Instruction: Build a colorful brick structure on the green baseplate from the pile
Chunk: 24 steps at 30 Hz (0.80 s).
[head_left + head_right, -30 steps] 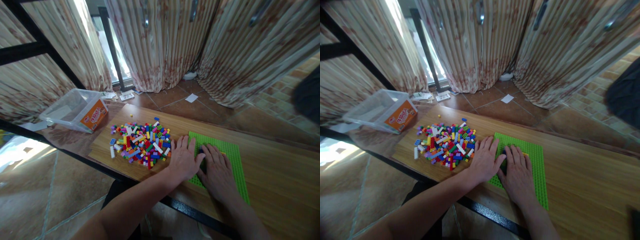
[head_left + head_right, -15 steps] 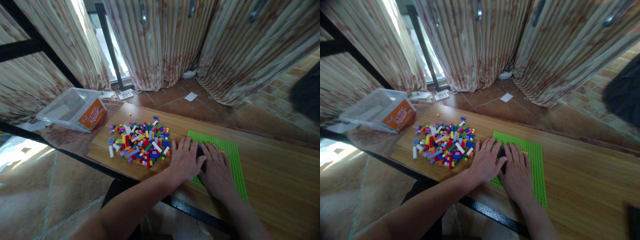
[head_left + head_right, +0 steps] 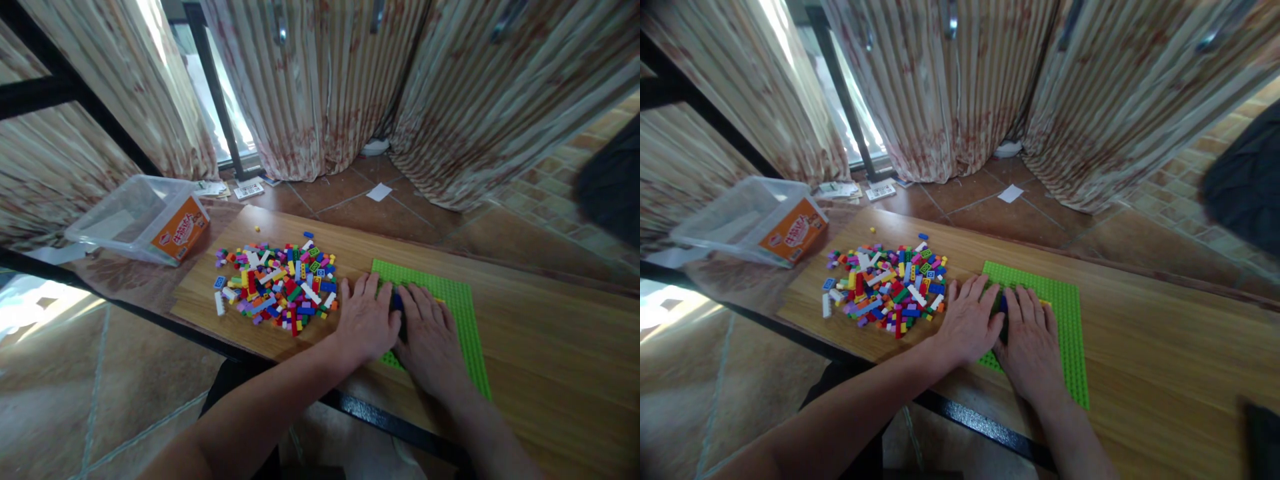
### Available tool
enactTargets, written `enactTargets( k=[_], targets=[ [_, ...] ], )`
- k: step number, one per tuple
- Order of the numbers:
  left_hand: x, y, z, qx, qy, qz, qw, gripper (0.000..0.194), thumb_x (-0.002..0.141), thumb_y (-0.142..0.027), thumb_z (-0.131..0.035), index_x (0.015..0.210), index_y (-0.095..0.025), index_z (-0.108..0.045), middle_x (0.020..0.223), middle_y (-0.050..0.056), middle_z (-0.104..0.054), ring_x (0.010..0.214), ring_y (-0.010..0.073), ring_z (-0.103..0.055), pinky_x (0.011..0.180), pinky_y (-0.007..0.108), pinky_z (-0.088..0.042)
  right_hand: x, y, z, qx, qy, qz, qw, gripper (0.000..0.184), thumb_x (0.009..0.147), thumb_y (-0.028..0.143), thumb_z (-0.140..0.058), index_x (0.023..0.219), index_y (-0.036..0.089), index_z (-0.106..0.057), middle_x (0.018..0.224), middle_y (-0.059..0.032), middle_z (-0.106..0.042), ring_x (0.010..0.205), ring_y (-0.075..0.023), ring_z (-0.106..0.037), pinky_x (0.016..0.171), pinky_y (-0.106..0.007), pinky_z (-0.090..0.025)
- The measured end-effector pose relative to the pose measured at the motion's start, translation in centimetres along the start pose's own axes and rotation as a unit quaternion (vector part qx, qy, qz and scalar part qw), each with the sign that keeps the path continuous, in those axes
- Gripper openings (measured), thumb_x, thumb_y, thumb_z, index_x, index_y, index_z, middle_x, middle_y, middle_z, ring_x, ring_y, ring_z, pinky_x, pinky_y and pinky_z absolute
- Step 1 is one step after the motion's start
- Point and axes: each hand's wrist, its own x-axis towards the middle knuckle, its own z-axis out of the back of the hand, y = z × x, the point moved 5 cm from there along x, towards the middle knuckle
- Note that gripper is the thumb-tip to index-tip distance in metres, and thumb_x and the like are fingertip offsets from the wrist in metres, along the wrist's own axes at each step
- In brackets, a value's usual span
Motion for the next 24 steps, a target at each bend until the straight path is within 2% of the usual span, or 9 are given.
enactTargets(
  k=[4, 8, 11, 13, 15, 18, 24],
  targets=[
    [0.1, 0.1, 0.1, -0.003, 0.003, -0.002, 1.0, 0.049, 0.094, -0.037, -0.046, 0.138, -0.015, -0.047, 0.151, 0.017, -0.041, 0.139, 0.0325, -0.034, 0.114, 0.064, -0.023, 0.1, -0.3, 0.5, 0.055, 0.012, 0.0, 0.998, 0.062, 0.089, 0.037, -0.049, 0.145, 0.013, -0.04, 0.148, -0.0187, -0.046, 0.141, -0.0348, -0.036, 0.114, -0.058, -0.028],
    [0.2, 0.3, 0.1, -0.005, 0.006, 0.001, 1.0, 0.049, 0.095, -0.037, -0.045, 0.139, -0.015, -0.046, 0.15, 0.016, -0.042, 0.139, 0.032, -0.035, 0.115, 0.063, -0.023, 0.1, -2.4, 2.4, 0.182, 0.008, -0.029, 0.983, 0.068, 0.084, 0.042, -0.058, 0.145, 0.017, -0.04, 0.151, -0.017, -0.042, 0.138, -0.0311, -0.042, 0.111, -0.052, -0.039],
    [0.3, 0.3, 0.0, -0.003, 0.012, 0.001, 1.0, 0.05, 0.095, -0.038, -0.045, 0.14, -0.015, -0.045, 0.15, 0.015, -0.043, 0.139, 0.0317, -0.036, 0.115, 0.063, -0.022, -0.1, -5.6, 4.0, 0.225, -0.063, -0.11, 0.966, 0.053, 0.086, 0.041, -0.055, 0.134, 0.018, -0.055, 0.139, -0.0151, -0.056, 0.129, -0.0296, -0.053, 0.106, -0.05, -0.044],
    [0.3, 0.3, -0.1, 0.002, 0.016, -0.001, 1.0, 0.05, 0.096, -0.038, -0.044, 0.14, -0.016, -0.045, 0.151, 0.015, -0.043, 0.139, 0.0318, -0.036, 0.114, 0.063, -0.023, -0.6, -8.0, 4.3, 0.218, -0.087, -0.208, 0.95, 0.043, 0.084, 0.039, -0.055, 0.12, 0.018, -0.065, 0.119, -0.014, -0.069, 0.106, -0.0283, -0.067, 0.092, -0.047, -0.053],
    [0.3, 0.3, 0.0, 0.008, 0.015, -0.001, 1.0, 0.049, 0.097, -0.038, -0.043, 0.14, -0.016, -0.045, 0.151, 0.015, -0.043, 0.139, 0.0317, -0.036, 0.114, 0.063, -0.023, -1.1, -9.5, 4.1, 0.22, -0.084, -0.281, 0.93, 0.036, 0.083, 0.04, -0.056, 0.107, 0.018, -0.072, 0.098, -0.011, -0.075, 0.084, -0.0249, -0.071, 0.077, -0.041, -0.057],
    [0.3, 0.2, 0.1, 0.017, 0.013, -0.002, 1.0, 0.049, 0.097, -0.04, -0.041, 0.139, -0.017, -0.046, 0.151, 0.014, -0.042, 0.139, 0.0318, -0.035, 0.114, 0.063, -0.024, -1.2, -9.8, 3.8, 0.241, -0.068, -0.303, 0.92, 0.032, 0.08, 0.041, -0.058, 0.095, 0.019, -0.075, 0.084, -0.0075, -0.076, 0.073, -0.022, -0.07, 0.07, -0.035, -0.056],
    [0.2, 0.0, 0.3, 0.028, 0.028, -0.017, 0.999, 0.06, 0.094, -0.053, -0.043, 0.141, -0.016, -0.046, 0.152, 0.016, -0.039, 0.14, 0.0343, -0.033, 0.114, 0.065, -0.022, -0.8, -8.6, 2.7, 0.254, 0.013, -0.29, 0.923, 0.031, 0.077, 0.044, -0.062, 0.091, 0.02, -0.075, 0.08, -0.005, -0.076, 0.072, -0.0214, -0.069, 0.069, -0.034, -0.053]
  ],
)
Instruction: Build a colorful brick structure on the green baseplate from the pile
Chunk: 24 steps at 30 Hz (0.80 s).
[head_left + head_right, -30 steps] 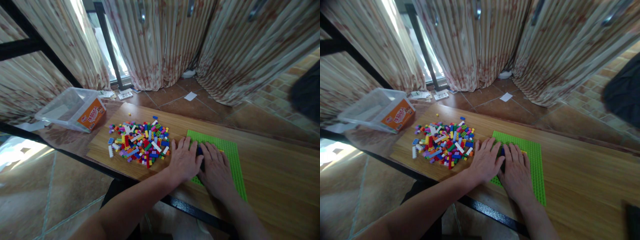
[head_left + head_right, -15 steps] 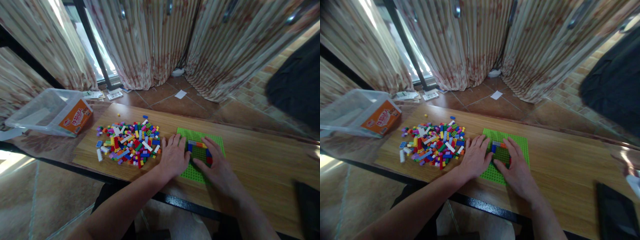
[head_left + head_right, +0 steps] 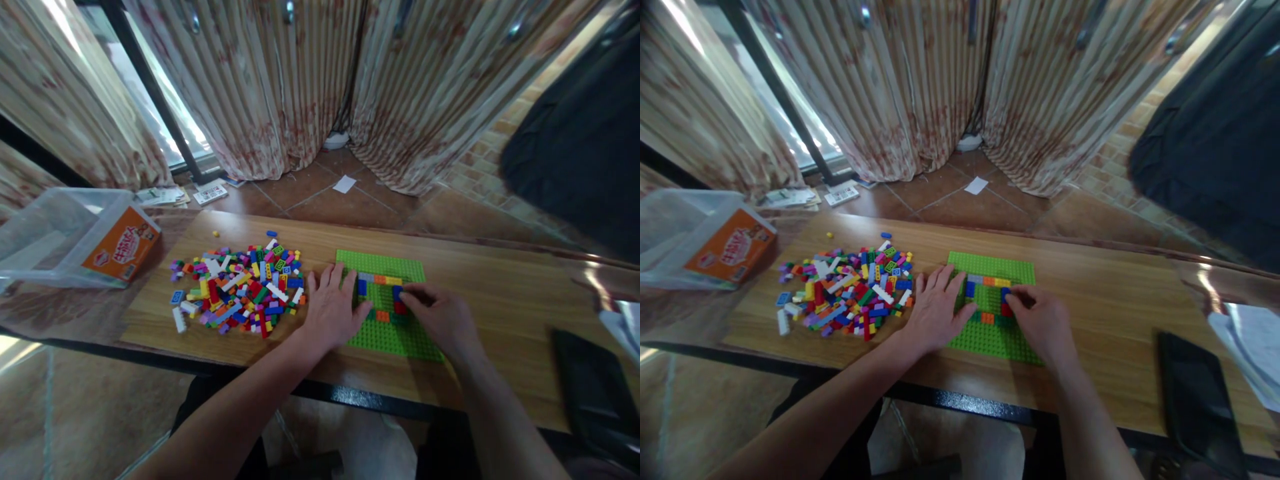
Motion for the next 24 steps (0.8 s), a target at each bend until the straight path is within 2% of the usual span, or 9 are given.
enactTargets(
  k=[3, 7, 13, 17, 24],
  targets=[
    [0.0, 0.0, -0.1, 0.006, 0.002, -0.003, 1.0, 0.064, 0.093, -0.058, -0.043, 0.142, -0.016, -0.045, 0.152, 0.017, -0.039, 0.14, 0.0344, -0.033, 0.114, 0.065, -0.022, 0.1, -0.2, -0.5, 0.005, 0.02, 0.0, 1.0, 0.03, 0.077, 0.042, -0.063, 0.094, 0.02, -0.074, 0.08, -0.0044, -0.076, 0.071, -0.02, -0.069, 0.069, -0.033, -0.052],
    [0.1, 0.1, -0.5, 0.01, 0.007, -0.002, 1.0, 0.067, 0.093, -0.062, -0.042, 0.142, -0.017, -0.044, 0.153, 0.016, -0.039, 0.141, 0.0344, -0.032, 0.114, 0.065, -0.021, 0.2, -0.5, -0.6, -0.005, 0.014, 0.01, 1.0, 0.03, 0.078, 0.042, -0.062, 0.094, 0.02, -0.073, 0.077, -0.0037, -0.075, 0.067, -0.0188, -0.068, 0.065, -0.033, -0.051],
    [-0.1, 0.2, -0.8, -0.003, -0.003, -0.006, 1.0, 0.067, 0.092, -0.063, -0.043, 0.141, -0.016, -0.045, 0.152, 0.017, -0.039, 0.142, 0.0345, -0.03, 0.113, 0.066, -0.021, 0.1, -0.4, -0.6, -0.036, -0.017, 0.031, 0.999, 0.031, 0.077, 0.046, -0.063, 0.091, 0.021, -0.073, 0.074, -0.0034, -0.074, 0.064, -0.0206, -0.068, 0.061, -0.033, -0.051],
    [0.0, 0.2, -0.5, -0.013, -0.021, -0.001, 1.0, 0.064, 0.094, -0.061, -0.04, 0.139, -0.016, -0.046, 0.15, 0.017, -0.042, 0.138, 0.0343, -0.035, 0.112, 0.065, -0.023, -0.2, 0.6, -0.3, -0.075, -0.052, 0.062, 0.994, 0.03, 0.081, 0.047, -0.058, 0.086, 0.022, -0.073, 0.075, -0.005, -0.075, 0.065, -0.0211, -0.068, 0.06, -0.033, -0.05],
    [0.9, 1.2, 1.3, -0.055, -0.043, 0.01, 0.998, 0.048, 0.098, -0.044, -0.041, 0.135, -0.013, -0.049, 0.137, 0.014, -0.057, 0.125, 0.03, -0.051, 0.104, 0.051, -0.038, -0.3, 1.0, 0.0, -0.108, -0.076, 0.063, 0.989, 0.033, 0.085, 0.045, -0.052, 0.087, 0.02, -0.075, 0.078, -0.0074, -0.075, 0.067, -0.0228, -0.068, 0.062, -0.034, -0.05]
  ],
)
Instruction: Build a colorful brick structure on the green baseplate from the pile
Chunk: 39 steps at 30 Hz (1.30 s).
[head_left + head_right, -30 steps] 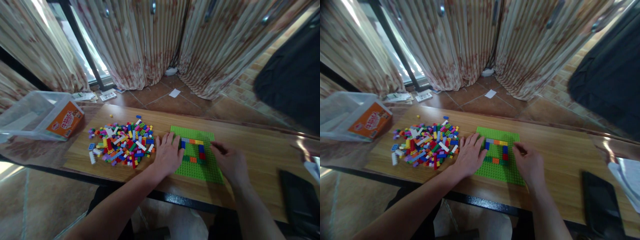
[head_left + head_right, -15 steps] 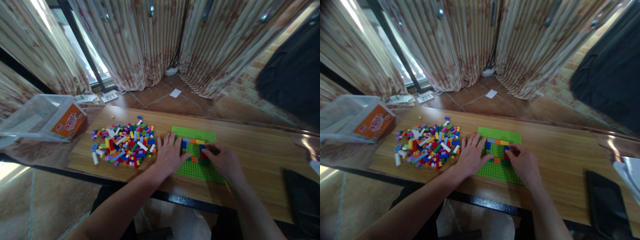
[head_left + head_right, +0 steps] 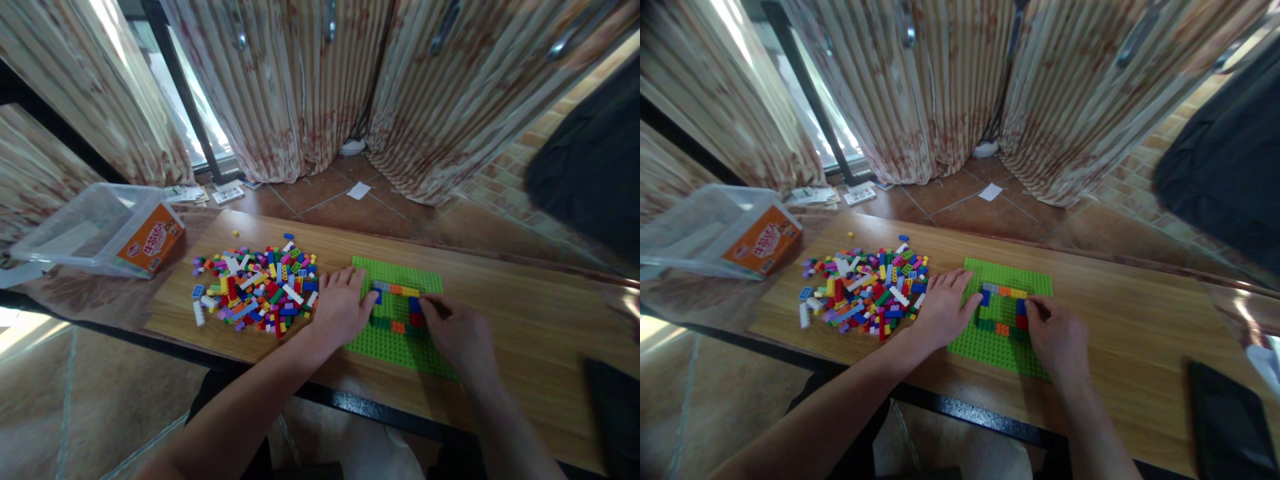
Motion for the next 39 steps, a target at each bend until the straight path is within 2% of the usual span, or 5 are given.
enactTargets(
  k=[7, 10, 17, 24, 39],
  targets=[
    [0.7, 0.9, 0.7, -0.081, -0.038, -0.004, 0.996, 0.036, 0.092, -0.021, -0.05, 0.126, -0.014, -0.057, 0.13, 0.011, -0.063, 0.12, 0.0237, -0.057, 0.105, 0.041, -0.043, -0.5, 1.4, 0.3, 0.079, -0.036, 0.023, 0.996, 0.032, 0.086, 0.042, -0.054, 0.09, 0.018, -0.074, 0.084, -0.0082, -0.076, 0.071, -0.0216, -0.07, 0.069, -0.034, -0.054],
    [0.6, 0.6, 0.6, -0.1, -0.046, -0.016, 0.994, 0.034, 0.091, -0.02, -0.05, 0.123, -0.015, -0.06, 0.129, 0.01, -0.064, 0.119, 0.0228, -0.058, 0.106, 0.04, -0.043, -0.9, 2.7, 0.0, 0.106, -0.036, 0.06, 0.992, 0.03, 0.088, 0.041, -0.054, 0.09, 0.019, -0.073, 0.086, -0.0075, -0.075, 0.073, -0.0206, -0.07, 0.07, -0.033, -0.055],
    [0.5, 0.4, 0.0, -0.101, -0.016, -0.026, 0.994, 0.033, 0.09, -0.018, -0.048, 0.119, -0.015, -0.063, 0.126, 0.01, -0.066, 0.117, 0.0227, -0.059, 0.106, 0.041, -0.045, -1.6, 4.8, -1.4, 0.136, -0.005, 0.134, 0.982, 0.025, 0.091, 0.037, -0.052, 0.092, 0.021, -0.071, 0.093, -0.007, -0.075, 0.081, -0.0204, -0.07, 0.075, -0.034, -0.055],
    [0.4, 0.0, 0.4, -0.119, -0.029, -0.049, 0.991, 0.029, 0.091, -0.018, -0.048, 0.115, -0.016, -0.064, 0.119, 0.008, -0.068, 0.113, 0.022, -0.061, 0.103, 0.039, -0.047, -2.4, 6.0, -2.2, 0.116, 0.018, 0.165, 0.979, 0.024, 0.092, 0.035, -0.052, 0.092, 0.021, -0.071, 0.09, -0.0059, -0.075, 0.08, -0.0203, -0.07, 0.073, -0.034, -0.054],
    [0.4, -0.3, 0.0, -0.097, 0.009, -0.064, 0.993, 0.025, 0.092, -0.018, -0.047, 0.105, -0.016, -0.068, 0.104, 0.007, -0.071, 0.1, 0.0214, -0.064, 0.093, 0.036, -0.05, -2.6, 6.1, -2.5, 0.096, 0.016, 0.184, 0.978, 0.024, 0.093, 0.035, -0.051, 0.094, 0.022, -0.07, 0.094, -0.0062, -0.075, 0.081, -0.0202, -0.071, 0.072, -0.032, -0.054]
  ],
)
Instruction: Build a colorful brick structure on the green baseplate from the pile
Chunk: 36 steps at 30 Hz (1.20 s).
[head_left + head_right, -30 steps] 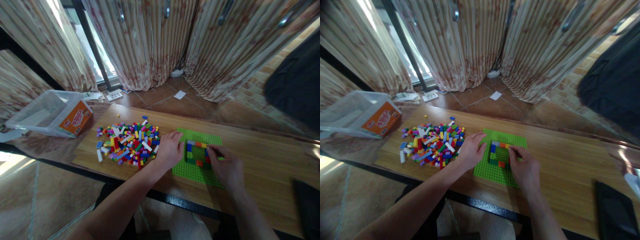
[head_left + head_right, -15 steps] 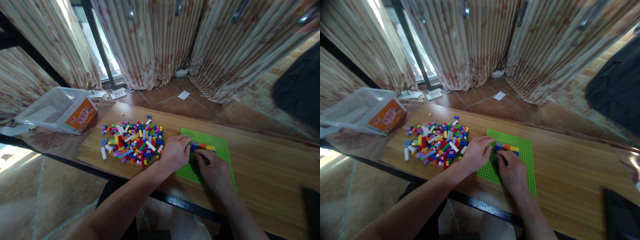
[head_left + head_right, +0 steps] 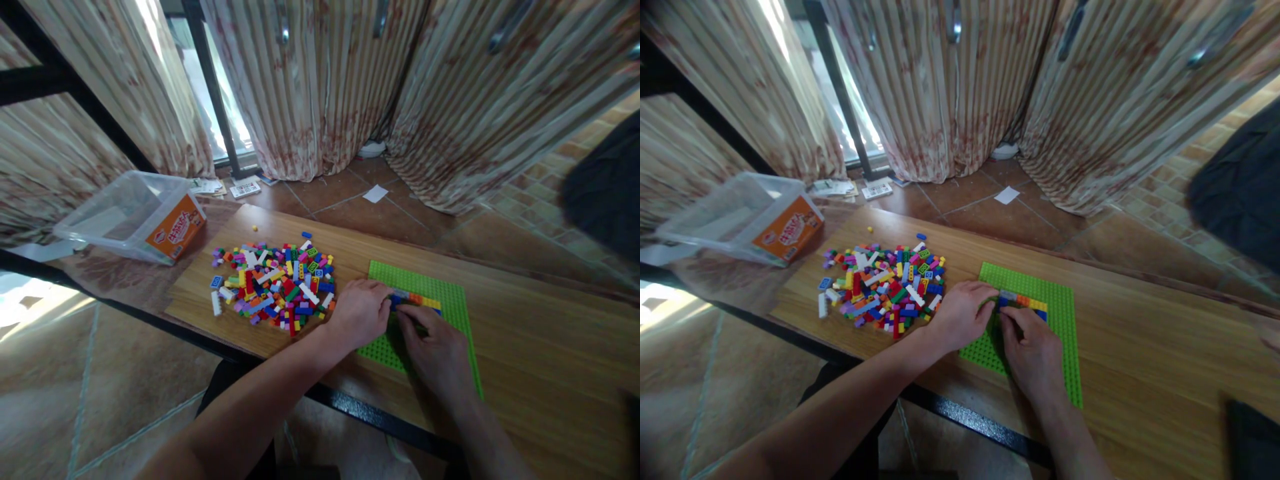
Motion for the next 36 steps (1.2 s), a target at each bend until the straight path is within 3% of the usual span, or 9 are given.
enactTargets(
  k=[6, 36],
  targets=[
    [0.02, -0.05, -0.04, 0.013, 0.026, 0.001, 1.0, 0.026, 0.092, -0.02, -0.045, 0.104, -0.017, -0.068, 0.103, 0.006, -0.071, 0.098, 0.0218, -0.064, 0.091, 0.036, -0.051, 0.01, 0.02, 0.04, -0.001, 0.002, -0.002, 1.0, 0.024, 0.093, 0.036, -0.051, 0.093, 0.021, -0.071, 0.093, -0.0058, -0.076, 0.08, -0.02, -0.071, 0.072, -0.032, -0.054],
    [0.0, 0.01, -0.36, 0.024, 0.025, -0.018, 0.999, 0.025, 0.092, -0.019, -0.048, 0.103, -0.015, -0.07, 0.101, 0.007, -0.071, 0.097, 0.0219, -0.063, 0.091, 0.035, -0.05, -0.09, -0.17, -0.61, -0.009, 0.017, 0.013, 1.0, 0.021, 0.094, 0.031, -0.052, 0.094, 0.021, -0.07, 0.095, -0.0059, -0.074, 0.085, -0.0205, -0.069, 0.075, -0.034, -0.052]
  ],
)
